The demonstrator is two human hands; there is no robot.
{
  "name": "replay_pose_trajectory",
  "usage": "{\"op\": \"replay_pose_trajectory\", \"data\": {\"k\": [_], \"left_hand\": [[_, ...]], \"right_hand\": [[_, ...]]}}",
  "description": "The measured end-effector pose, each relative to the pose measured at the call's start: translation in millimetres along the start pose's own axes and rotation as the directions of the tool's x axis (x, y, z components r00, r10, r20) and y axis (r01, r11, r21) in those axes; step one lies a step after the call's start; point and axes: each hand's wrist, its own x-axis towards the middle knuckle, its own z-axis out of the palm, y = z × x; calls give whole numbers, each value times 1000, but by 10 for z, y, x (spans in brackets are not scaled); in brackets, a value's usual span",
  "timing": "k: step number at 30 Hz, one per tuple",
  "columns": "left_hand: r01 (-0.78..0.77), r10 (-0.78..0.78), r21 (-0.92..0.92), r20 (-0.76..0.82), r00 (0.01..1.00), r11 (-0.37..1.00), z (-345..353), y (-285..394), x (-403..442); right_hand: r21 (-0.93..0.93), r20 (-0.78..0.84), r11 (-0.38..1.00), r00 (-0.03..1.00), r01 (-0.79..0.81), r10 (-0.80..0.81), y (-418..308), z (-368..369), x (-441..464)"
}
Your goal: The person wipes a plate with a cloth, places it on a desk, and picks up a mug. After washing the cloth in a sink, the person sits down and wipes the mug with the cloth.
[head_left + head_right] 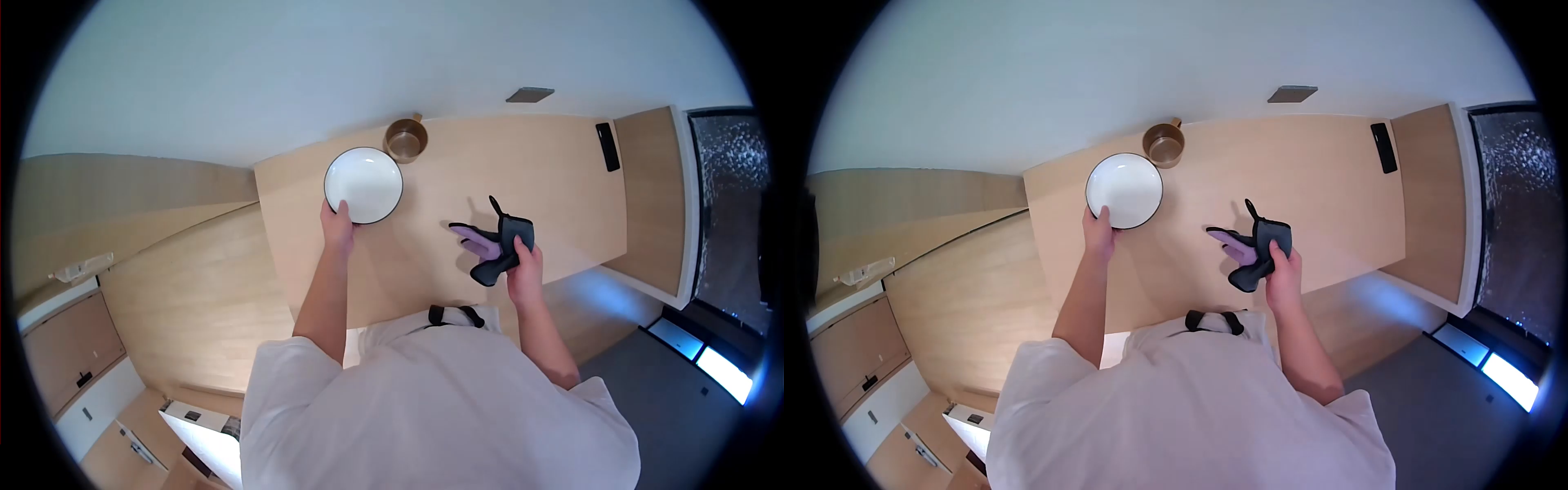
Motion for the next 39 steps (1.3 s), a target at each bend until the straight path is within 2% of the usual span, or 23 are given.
{"op": "replay_pose_trajectory", "data": {"k": [2, 3, 5, 12, 14, 15, 17, 18, 19, 20, 22, 24, 25, 27, 29, 31, 33, 34, 35, 36, 37, 38, 39], "left_hand": [[-26, 59, 327, -92, 994, 945, 26, 64, -14], [-30, 63, 327, -91, 994, 945, 37, 100, -18], [-55, 160, 623, -113, 981, 780, 28, 193, -35], [60, 71, 778, -133, 989, 626, -64, 284, 139], [176, -61, 794, -173, 983, 582, -46, 339, 119], [170, -57, 798, -168, 984, 579, 9, 388, 66], [166, 225, 966, -210, 951, 200, 171, 545, -106], [154, 233, 968, -200, 952, 200, 295, 598, -142], [-64, 450, 989, -2, 893, 133, 442, 630, -176], [-260, 627, 965, 190, 755, 20, 583, 643, -225], [-589, 554, 804, 525, 646, -75, 1011, 698, -243], [-596, 422, 794, 582, 695, -115, 1508, 700, -395], [-605, 423, 787, 593, 686, -122, 1665, 654, -412], [-369, 319, 852, 490, 812, -371, 1934, 566, -440], [-312, 358, 857, 466, 809, -409, 2009, 488, -345], [-359, 333, 923, 384, 861, -136, 1986, 491, -174], [-411, 405, 908, 409, 818, -85, 1887, 420, -185], [-543, 523, 837, 433, 734, 69, 1822, 405, -204], [-668, 642, 718, 422, 640, 195, 1780, 378, -225], [-671, 576, 545, 369, 730, 502, 1775, 469, -499], [-530, 404, 375, 367, 838, 760, 1781, 641, -943], [-430, 339, 121, 444, 829, 895, 1636, 644, -1163], [-271, 299, -132, 526, 796, 953, 1482, 640, -1363]], "right_hand": [[21, -26, 1000, 1000, 5, -5, -46, 61, -15], [23, -24, 1000, 1000, 7, -7, -60, 64, -9], [22, -40, 1000, 999, 20, -19, -72, 59, -7], [19, -41, 997, 997, 72, -72, -96, -91, 50], [21, -48, 998, 997, 60, -59, -96, -170, 26], [28, -50, 998, 997, 64, -62, -82, -227, 29], [23, -38, 999, 998, 49, -49, -52, -375, 18], [30, -39, 998, 998, 60, -58, -85, -395, -14], [56, -61, 997, 997, 53, -49, -118, -401, -63], [81, -84, 996, 996, 43, -37, -141, -424, -98], [112, -88, 992, 995, 56, -46, -122, -530, -125], [153, -95, 986, 994, 69, -55, -79, -636, -180], [139, -99, 989, 994, 60, -46, -85, -687, -195], [126, -105, 990, 993, 68, -55, -114, -806, -202], [71, -100, 990, 988, 123, -115, -102, -928, -239], [55, -105, 988, 985, 146, -139, -106, -1055, -259], [6, -72, 988, 986, 152, -151, -54, -1220, -252], [8, -65, 989, 987, 151, -150, -96, -1256, -290], [93, -32, 991, 995, 101, -98, -148, -1280, -325], [174, 8, 984, 999, 46, -48, -220, -1299, -353], [171, 25, 984, 999, 41, -46, -286, -1319, -343], [267, 180, 964, 981, 18, -68, -333, -1337, -338], [352, 330, 936, 939, -27, -97, -390, -1331, -338]]}}
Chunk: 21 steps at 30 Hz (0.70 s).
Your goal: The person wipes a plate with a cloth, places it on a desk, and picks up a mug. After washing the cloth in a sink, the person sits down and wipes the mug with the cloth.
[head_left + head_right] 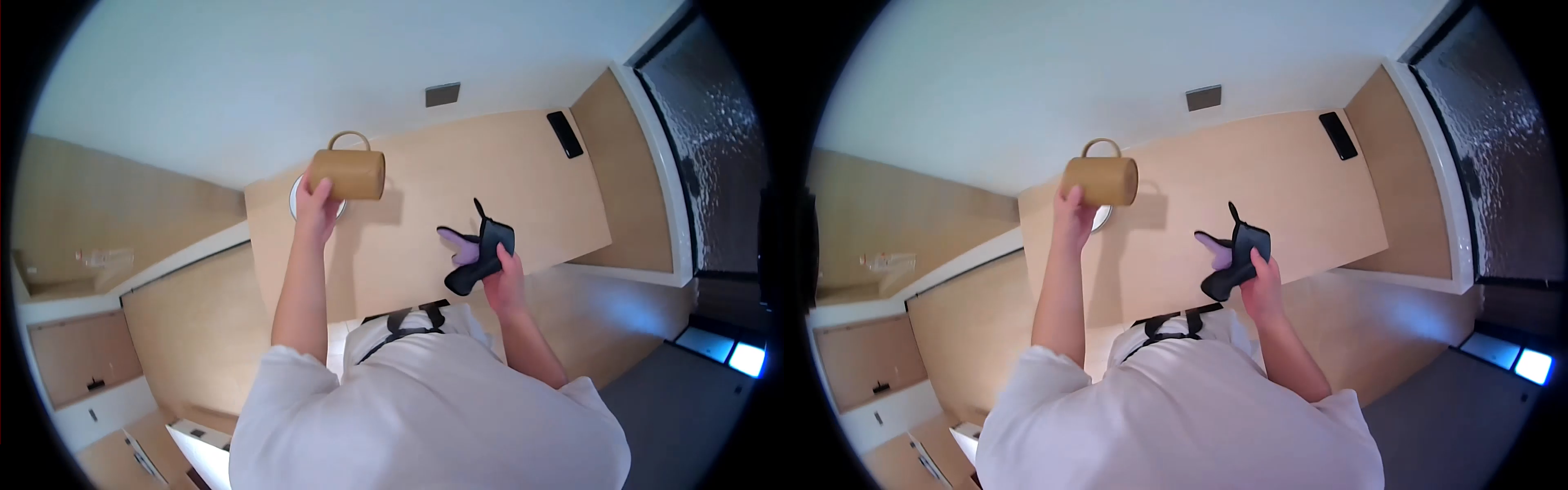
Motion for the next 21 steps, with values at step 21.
{"op": "replay_pose_trajectory", "data": {"k": [21], "left_hand": [[-375, 388, -192, 38, 921, 907, 605, 954, -3696]], "right_hand": [[-93, 779, -973, 623, 212, 62, 423, 998, -1923]]}}
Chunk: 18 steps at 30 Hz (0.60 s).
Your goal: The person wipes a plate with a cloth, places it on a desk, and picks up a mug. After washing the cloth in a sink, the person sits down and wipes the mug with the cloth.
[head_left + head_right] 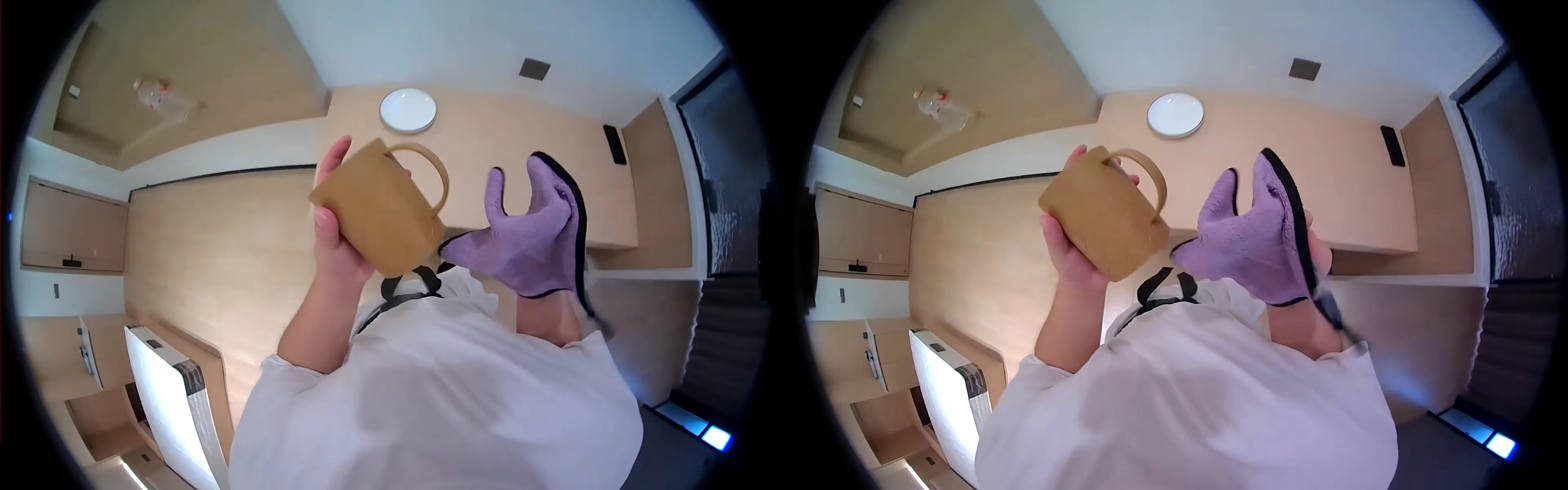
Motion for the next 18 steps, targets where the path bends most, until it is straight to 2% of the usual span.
{"op": "replay_pose_trajectory", "data": {"k": [1, 3, 4, 5, 6, 7, 9, 10, 12, 13, 14, 15, 16, 18], "left_hand": [[3, -3, -7, -2, 1000, 1000, -85, 67, -190], [-92, 100, 123, -57, 993, 988, -278, 175, -583], [-107, 118, 207, -43, 992, 973, -392, 230, -766], [-92, 105, 200, -51, 993, 976, -457, 265, -958], [-91, 105, 185, -70, 992, 979, -487, 306, -1131], [-86, 103, 165, -94, 990, 983, -480, 357, -1287], [-78, 89, 100, -117, 989, 992, -428, 540, -1543], [-61, 75, 134, -105, 992, 989, -437, 650, -1663], [-59, 74, 174, -83, 994, 983, -461, 730, -1887], [-58, 73, 194, -71, 995, 979, -471, 770, -2000], [-122, 142, 288, -51, 989, 950, -499, 767, -2102], [-160, 193, 341, -67, 979, 927, -477, 781, -2200], [-193, 244, 394, -82, 966, 899, -455, 796, -2301], [-188, 247, 456, -74, 966, 870, -334, 905, -2509]], "right_hand": [[306, -79, 950, 993, -58, 85, -173, -660, 107], [582, -113, 808, 976, -88, 187, -594, -1109, 10], [752, -206, 650, 976, 109, 75, -832, -1137, -143], [856, -320, 429, 947, 290, -1, -1054, -1142, -302], [878, -446, 173, 894, 445, -35, -1250, -1201, -430], [824, -563, -98, 826, 558, -34, -1398, -1308, -555], [804, -568, 196, 823, 561, -24, -1752, -1652, -759], [833, -544, 101, 839, 543, -18, -1904, -1708, -846], [889, -399, 151, 893, 433, -210, -2028, -1847, -983], [925, -186, 250, 914, 287, -359, -1997, -2086, -921], [898, 56, 406, 868, 172, -493, -1966, -2326, -860], [817, 278, 561, 764, 130, -582, -1935, -2568, -800], [842, -74, 477, 929, 253, -363, -2086, -2321, -982], [829, -264, 443, 938, 340, -226, -2095, -2326, -1150]]}}
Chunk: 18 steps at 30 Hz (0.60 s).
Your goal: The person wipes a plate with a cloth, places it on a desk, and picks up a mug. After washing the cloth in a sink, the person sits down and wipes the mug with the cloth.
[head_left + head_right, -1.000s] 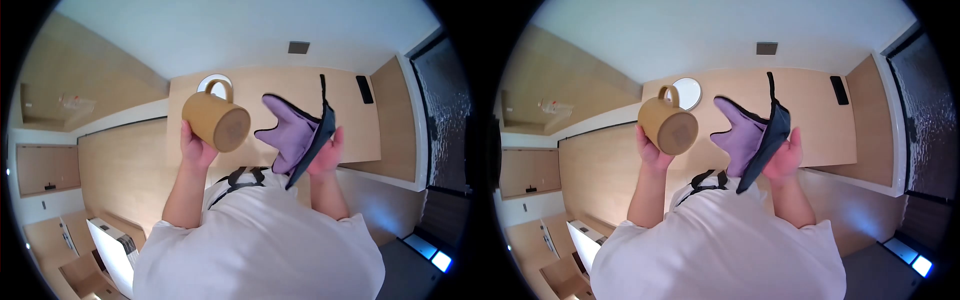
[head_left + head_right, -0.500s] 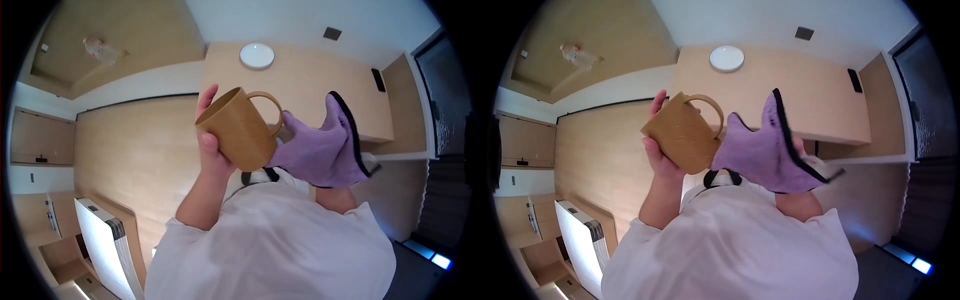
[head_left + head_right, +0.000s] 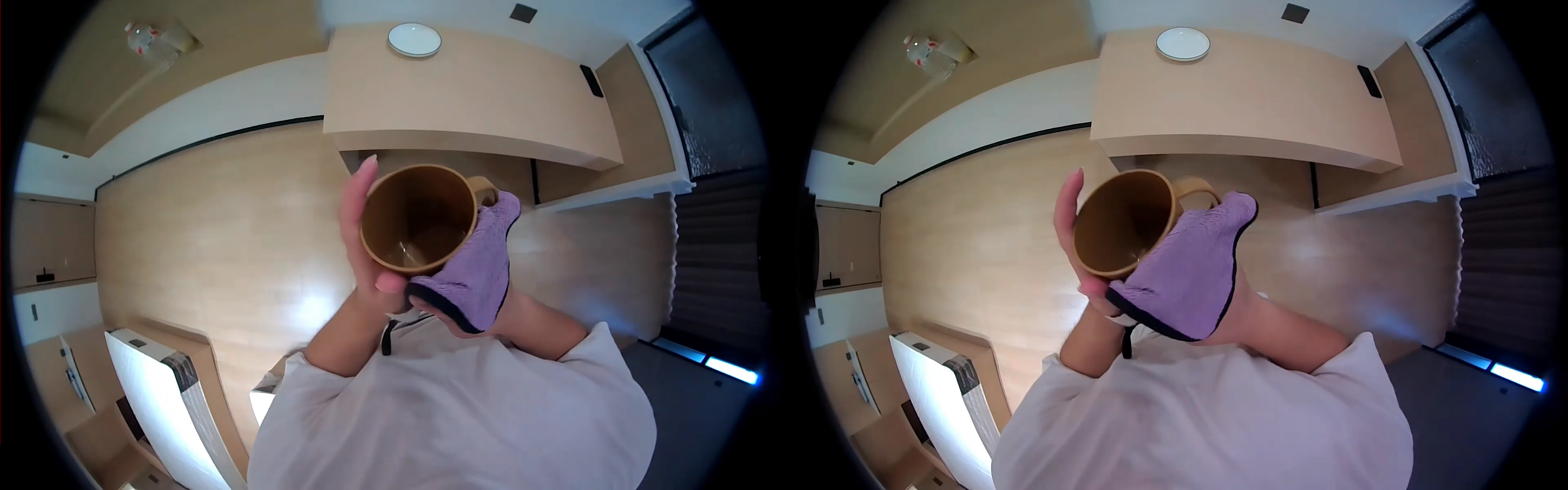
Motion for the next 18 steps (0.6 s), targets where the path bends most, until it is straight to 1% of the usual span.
{"op": "replay_pose_trajectory", "data": {"k": [1, 2, 3, 5, 6, 7, 9, 10, 11, 12, 13, 14, 15, 16, 17, 18], "left_hand": [[-34, 35, -8, 42, 999, 999, 6, -4, -90], [-68, 69, -18, 83, 994, 998, 12, -8, -178], [-101, 104, -32, 124, 987, 994, 19, -15, -264], [-40, 42, -20, 154, 987, 999, 78, -15, -525], [-72, 86, -69, 215, 973, 995, 51, -111, -673], [-129, 153, -107, 265, 952, 986, 105, -156, -775], [-79, 113, -110, 351, 930, 991, 168, -267, -1045], [-44, 78, -90, 417, 906, 995, 199, -321, -1166], [52, -47, -1, 430, 901, 999, 200, -372, -1369], [136, -151, 65, 457, 877, 989, 183, -378, -1521], [214, -250, 130, 477, 843, 968, 157, -344, -1668], [301, -315, 105, 452, 834, 948, 170, -322, -1806], [297, -309, 101, 463, 831, 950, 168, -262, -1858], [327, -399, 230, 510, 762, 917, 134, -187, -1904], [342, -491, 358, 538, 685, 869, 89, -110, -1936], [320, -535, 441, 558, 635, 839, 68, -44, -1919]], "right_hand": [[-7, -106, 999, 993, 46, -47, -32, 6, -75], [171, -139, 983, 990, 65, -41, -23, 83, -222], [296, -135, 954, 991, 42, -1, -44, 110, -355], [532, -126, 847, 989, 1, 78, -86, 165, -622], [614, -185, 787, 981, 65, 64, -91, 249, -773], [604, -169, 792, 985, 88, 19, -59, 385, -1021], [586, -136, 798, 988, 137, -70, 5, 659, -1518], [543, -244, 832, 969, 111, 30, -68, 687, -1601], [503, -353, 861, 927, 71, 129, -127, 699, -1690], [408, -374, 913, 911, -8, 175, -161, 675, -1785], [392, -390, 917, 888, -78, 243, -242, 704, -1893], [323, -373, 938, 894, -126, 249, -291, 698, -2022], [248, -358, 954, 899, -168, 252, -335, 659, -2119], [243, -362, 955, 897, -172, 253, -351, 603, -2202], [298, -229, 946, 952, -129, 202, -353, 535, -2257], [357, -96, 930, 986, -93, 135, -350, 481, -2295]]}}
